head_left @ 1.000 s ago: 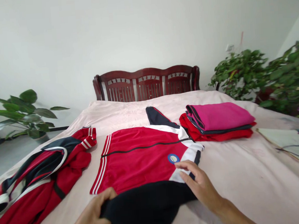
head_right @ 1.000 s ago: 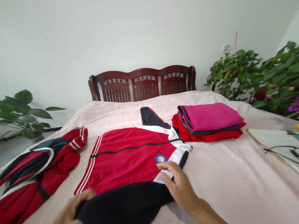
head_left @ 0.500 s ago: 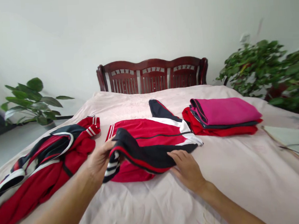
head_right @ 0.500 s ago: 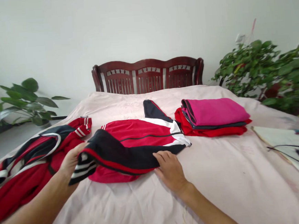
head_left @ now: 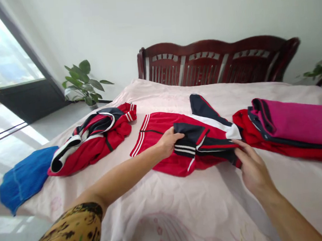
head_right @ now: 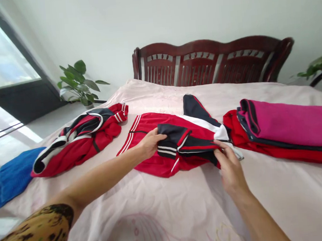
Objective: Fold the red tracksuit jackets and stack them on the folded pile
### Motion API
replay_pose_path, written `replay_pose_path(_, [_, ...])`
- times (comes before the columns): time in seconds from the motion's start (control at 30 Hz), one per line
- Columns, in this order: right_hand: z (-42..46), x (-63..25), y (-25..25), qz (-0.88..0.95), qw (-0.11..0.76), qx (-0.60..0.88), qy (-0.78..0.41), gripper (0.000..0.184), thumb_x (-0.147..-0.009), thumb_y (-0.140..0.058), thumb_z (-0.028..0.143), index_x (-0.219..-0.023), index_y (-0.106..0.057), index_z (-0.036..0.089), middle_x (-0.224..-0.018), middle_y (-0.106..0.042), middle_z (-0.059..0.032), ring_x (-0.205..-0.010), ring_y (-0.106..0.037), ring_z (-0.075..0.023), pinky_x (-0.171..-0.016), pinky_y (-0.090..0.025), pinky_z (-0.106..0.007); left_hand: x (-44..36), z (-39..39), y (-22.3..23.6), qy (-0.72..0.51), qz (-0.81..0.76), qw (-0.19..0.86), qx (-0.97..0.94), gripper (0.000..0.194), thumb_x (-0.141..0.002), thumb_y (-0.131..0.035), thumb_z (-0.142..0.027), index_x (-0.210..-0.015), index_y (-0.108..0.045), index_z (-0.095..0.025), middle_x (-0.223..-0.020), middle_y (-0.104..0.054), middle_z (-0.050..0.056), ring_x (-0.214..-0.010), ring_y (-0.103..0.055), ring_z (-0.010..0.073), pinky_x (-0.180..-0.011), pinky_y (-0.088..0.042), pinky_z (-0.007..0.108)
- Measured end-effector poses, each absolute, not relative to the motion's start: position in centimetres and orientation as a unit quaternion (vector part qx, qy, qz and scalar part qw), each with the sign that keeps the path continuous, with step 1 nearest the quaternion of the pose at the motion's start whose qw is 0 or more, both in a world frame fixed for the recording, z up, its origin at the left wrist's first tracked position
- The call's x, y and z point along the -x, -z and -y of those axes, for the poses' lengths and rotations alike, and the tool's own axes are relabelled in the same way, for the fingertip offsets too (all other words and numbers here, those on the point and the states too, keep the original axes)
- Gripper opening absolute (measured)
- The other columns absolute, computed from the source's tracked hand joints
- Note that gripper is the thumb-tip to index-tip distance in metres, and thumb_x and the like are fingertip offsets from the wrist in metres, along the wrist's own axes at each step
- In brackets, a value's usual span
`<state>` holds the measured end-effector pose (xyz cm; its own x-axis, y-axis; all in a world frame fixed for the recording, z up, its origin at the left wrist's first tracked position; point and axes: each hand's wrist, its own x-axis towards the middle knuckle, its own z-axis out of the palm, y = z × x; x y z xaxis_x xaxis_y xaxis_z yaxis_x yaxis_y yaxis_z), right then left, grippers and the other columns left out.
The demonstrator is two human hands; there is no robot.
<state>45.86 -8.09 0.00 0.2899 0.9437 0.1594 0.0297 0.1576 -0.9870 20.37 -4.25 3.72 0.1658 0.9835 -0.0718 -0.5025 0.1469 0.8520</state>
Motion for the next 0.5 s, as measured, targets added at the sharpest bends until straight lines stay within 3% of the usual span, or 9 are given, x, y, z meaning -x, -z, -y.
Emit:
replay_pose_path(0.1, [9.1,-43.0,0.2,0.551,0.534,0.501,-0.401,0.070,-0.073,-0.074,0.043,-0.138,-0.050,0.030,-0.141,-0.055,-0.0046,-0.132,-0.049,-0.0254,-0.111,-0.039,-0.044,-24.1,4.4,-1.9,-0.539,-0.327,0.692,-0.353,0.026,-0.069,-0.071,-0.010,-0.091,-0.059,-0.017,-0.078,-0.069,0.001,-0.068,-0.065,0.0129,-0.073,-0.052,0.028])
replay_pose_path(0.17, [9.3,-41.6,0.7,0.568,0.509,0.511,-0.397,0.079,-0.065,-0.081,0.038,-0.137,-0.050,0.027,-0.137,-0.058,-0.0076,-0.127,-0.053,-0.0287,-0.106,-0.043,-0.048,-26.1,4.7,-1.0,-0.522,-0.313,0.706,-0.363,0.026,-0.069,-0.072,-0.014,-0.091,-0.060,-0.018,-0.080,-0.069,0.001,-0.071,-0.065,0.0130,-0.076,-0.051,0.029])
replay_pose_path(0.33, [8.9,-43.4,0.5,0.472,0.528,0.537,-0.458,0.049,-0.062,-0.079,0.030,-0.109,-0.068,0.019,-0.099,-0.075,-0.0054,-0.091,-0.071,-0.0286,-0.080,-0.058,-0.044,-25.0,5.6,-1.2,-0.417,-0.302,0.707,-0.485,0.028,-0.075,-0.073,-0.028,-0.099,-0.064,-0.015,-0.092,-0.069,0.007,-0.079,-0.065,0.0156,-0.077,-0.050,0.031])
replay_pose_path(0.43, [8.8,-46.7,-1.2,0.404,0.550,0.549,-0.482,0.044,-0.059,-0.078,0.028,-0.102,-0.070,0.022,-0.093,-0.076,-0.0043,-0.080,-0.073,-0.0275,-0.068,-0.061,-0.038,-20.3,6.6,-2.2,-0.326,-0.348,0.537,-0.696,0.031,-0.084,-0.062,-0.033,-0.111,-0.064,-0.017,-0.107,-0.068,0.011,-0.097,-0.065,0.0196,-0.089,-0.048,0.035])
replay_pose_path(0.5, [9.0,-48.8,-2.2,0.380,0.523,0.568,-0.509,0.041,-0.057,-0.078,0.030,-0.096,-0.071,0.021,-0.089,-0.077,-0.0066,-0.076,-0.073,-0.0288,-0.061,-0.061,-0.037,-16.4,7.5,-2.4,-0.243,-0.377,0.400,-0.800,0.039,-0.076,-0.071,-0.031,-0.114,-0.066,-0.023,-0.117,-0.065,0.010,-0.111,-0.059,0.0267,-0.100,-0.042,0.043])
